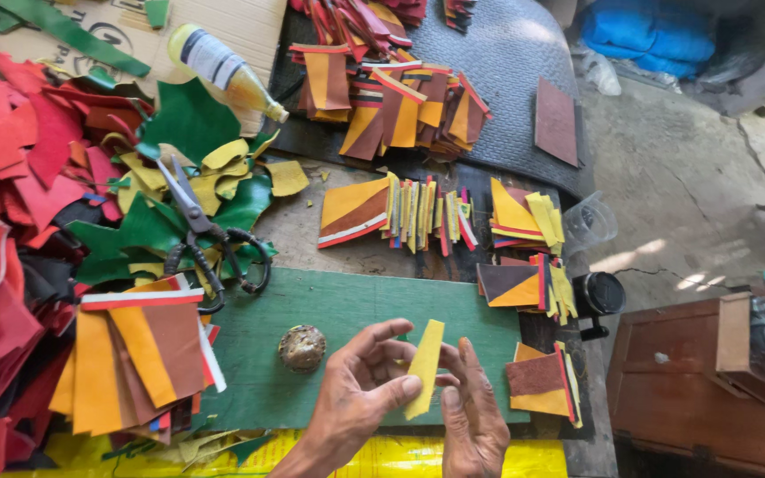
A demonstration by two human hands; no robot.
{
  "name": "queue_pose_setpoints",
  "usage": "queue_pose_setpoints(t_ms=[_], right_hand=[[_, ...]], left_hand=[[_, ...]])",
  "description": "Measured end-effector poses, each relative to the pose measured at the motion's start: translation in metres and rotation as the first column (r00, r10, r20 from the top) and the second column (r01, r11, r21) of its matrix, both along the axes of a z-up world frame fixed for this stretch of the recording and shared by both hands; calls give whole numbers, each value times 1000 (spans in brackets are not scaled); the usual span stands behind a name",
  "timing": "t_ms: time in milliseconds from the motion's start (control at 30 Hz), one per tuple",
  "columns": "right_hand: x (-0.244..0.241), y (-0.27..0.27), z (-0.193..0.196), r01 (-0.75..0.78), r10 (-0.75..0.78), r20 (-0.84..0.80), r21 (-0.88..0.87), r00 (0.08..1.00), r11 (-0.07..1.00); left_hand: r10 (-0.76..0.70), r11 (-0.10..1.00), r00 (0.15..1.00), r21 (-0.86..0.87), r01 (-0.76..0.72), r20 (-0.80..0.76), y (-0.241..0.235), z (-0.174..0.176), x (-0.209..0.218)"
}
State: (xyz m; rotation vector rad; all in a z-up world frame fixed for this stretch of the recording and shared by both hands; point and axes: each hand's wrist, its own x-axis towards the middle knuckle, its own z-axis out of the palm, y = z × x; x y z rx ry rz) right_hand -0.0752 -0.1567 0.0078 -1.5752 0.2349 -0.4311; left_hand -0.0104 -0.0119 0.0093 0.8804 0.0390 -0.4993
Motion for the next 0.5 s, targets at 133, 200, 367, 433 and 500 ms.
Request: queue_pose_setpoints(t_ms=[133,200,367,433,500], right_hand=[[-1,-6,1,26,-27,13,13,1000,1000],[-2,-11,2,47,-47,9,-13,999,999],[-6,-13,1,179,-172,83,-82,982,980],[-6,-11,-1,203,-181,170,-123,969,971],[-8,-10,-3,204,-163,237,-161,958,966]], left_hand=[[-76,993,995,94,70,68,-6,-3,2],[-74,991,996,118,68,45,-10,-6,3],[-32,986,997,163,20,70,-17,-6,3],[18,981,993,190,-41,118,-22,-4,4],[22,979,994,198,-44,109,-26,-2,4]])
